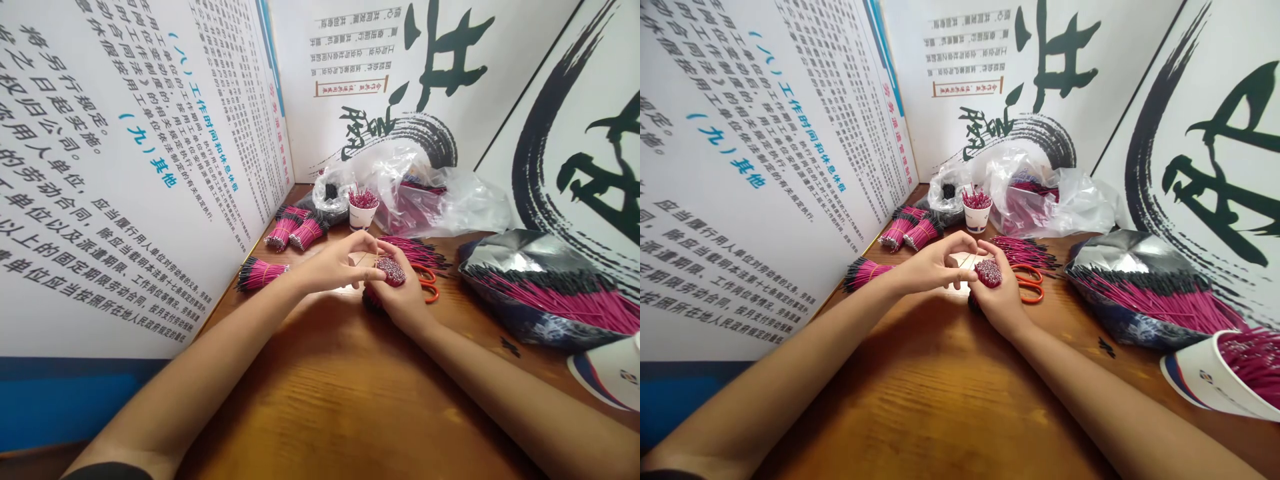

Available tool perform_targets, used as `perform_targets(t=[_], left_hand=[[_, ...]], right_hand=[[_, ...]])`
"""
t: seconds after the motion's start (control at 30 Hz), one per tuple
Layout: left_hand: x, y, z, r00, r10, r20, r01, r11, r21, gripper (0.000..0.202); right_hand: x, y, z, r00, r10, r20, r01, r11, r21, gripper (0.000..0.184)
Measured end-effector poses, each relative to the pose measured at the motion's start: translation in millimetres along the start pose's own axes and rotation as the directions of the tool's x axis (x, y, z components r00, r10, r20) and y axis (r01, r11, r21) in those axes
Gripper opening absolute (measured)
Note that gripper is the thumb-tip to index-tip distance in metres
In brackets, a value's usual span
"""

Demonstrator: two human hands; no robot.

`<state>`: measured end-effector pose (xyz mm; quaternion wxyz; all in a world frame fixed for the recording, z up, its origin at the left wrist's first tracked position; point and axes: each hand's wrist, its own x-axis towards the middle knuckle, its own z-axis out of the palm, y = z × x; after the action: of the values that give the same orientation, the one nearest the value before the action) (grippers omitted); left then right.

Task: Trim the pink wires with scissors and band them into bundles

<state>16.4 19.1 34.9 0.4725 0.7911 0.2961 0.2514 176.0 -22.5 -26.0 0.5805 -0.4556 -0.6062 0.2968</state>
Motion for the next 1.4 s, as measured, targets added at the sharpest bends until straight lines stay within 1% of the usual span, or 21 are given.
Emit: perform_targets(t=[0.07, 0.1, 0.17, 0.23, 0.33, 0.43, 0.5, 0.63, 0.73, 0.83, 0.9, 1.0, 1.07, 1.23, 1.4], left_hand=[[-3, 7, 1.7, 0.994, 0.108, -0.025, -0.099, 0.969, 0.227, 0.040], [-4, 11, 3.5, 0.992, 0.119, -0.043, -0.098, 0.937, 0.335, 0.045], [-5, 18, 8.0, 0.993, 0.074, -0.097, -0.016, 0.870, 0.492, 0.058], [-6, 23, 12.3, 0.993, 0.068, -0.092, -0.005, 0.828, 0.561, 0.053], [-6, 28, 17.1, 0.992, 0.115, -0.058, -0.056, 0.787, 0.614, 0.042], [-6, 28, 21.9, 0.990, 0.135, -0.034, -0.076, 0.732, 0.677, 0.039], [-5, 26, 25.7, 0.990, 0.140, -0.028, -0.077, 0.690, 0.720, 0.038], [-5, 21, 31.4, 0.987, 0.156, -0.026, -0.081, 0.641, 0.763, 0.039], [-4, 20, 32.7, 0.984, 0.179, -0.020, -0.097, 0.621, 0.778, 0.038], [-4, 20, 33.6, 0.977, 0.213, -0.014, -0.122, 0.609, 0.784, 0.034], [-4, 20, 34.9, 0.972, 0.231, -0.034, -0.118, 0.612, 0.782, 0.034], [-3, 19, 37.3, 0.973, 0.208, -0.104, -0.050, 0.621, 0.782, 0.038], [-3, 18, 38.7, 0.975, 0.188, -0.121, -0.020, 0.615, 0.788, 0.038], [-4, 18, 42.0, 0.975, 0.200, -0.098, -0.044, 0.605, 0.795, 0.031], [-4, 19, 42.7, 0.980, 0.180, -0.085, -0.049, 0.633, 0.773, 0.026]], right_hand=[[-1, 1, 0, 1.000, -0.023, 0.014, 0.023, 1.000, 0.011, 0.054], [-1, 1, 0, 0.999, -0.024, 0.022, 0.023, 0.999, 0.028, 0.057], [-2, 1, 1, 0.999, -0.018, 0.046, 0.014, 0.997, 0.074, 0.065], [-2, 1, 1, 0.997, -0.013, 0.071, 0.006, 0.994, 0.106, 0.069], [-2, 4, 2, 0.996, -0.003, 0.085, -0.007, 0.993, 0.118, 0.072], [-3, 6, 2, 0.996, 0.004, 0.085, -0.015, 0.992, 0.122, 0.078], [-3, 7, 1, 0.996, -0.009, 0.089, 0.000, 0.995, 0.096, 0.082], [-4, 5, 0, 0.993, -0.074, 0.090, 0.071, 0.997, 0.036, 0.082], [-5, 3, 0, 0.992, -0.088, 0.093, 0.086, 0.996, 0.022, 0.081], [-5, 5, 1, 0.990, -0.112, 0.086, 0.113, 0.994, 0.003, 0.083], [-5, 6, 2, 0.987, -0.135, 0.088, 0.136, 0.991, -0.005, 0.083], [-4, 9, 3, 0.988, -0.117, 0.100, 0.120, 0.993, -0.017, 0.082], [-4, 10, 3, 0.991, -0.092, 0.098, 0.096, 0.995, -0.032, 0.080], [-5, 11, 2, 0.988, -0.124, 0.092, 0.128, 0.991, -0.044, 0.076], [-6, 9, 2, 0.986, -0.109, 0.122, 0.106, 0.994, 0.030, 0.081]])
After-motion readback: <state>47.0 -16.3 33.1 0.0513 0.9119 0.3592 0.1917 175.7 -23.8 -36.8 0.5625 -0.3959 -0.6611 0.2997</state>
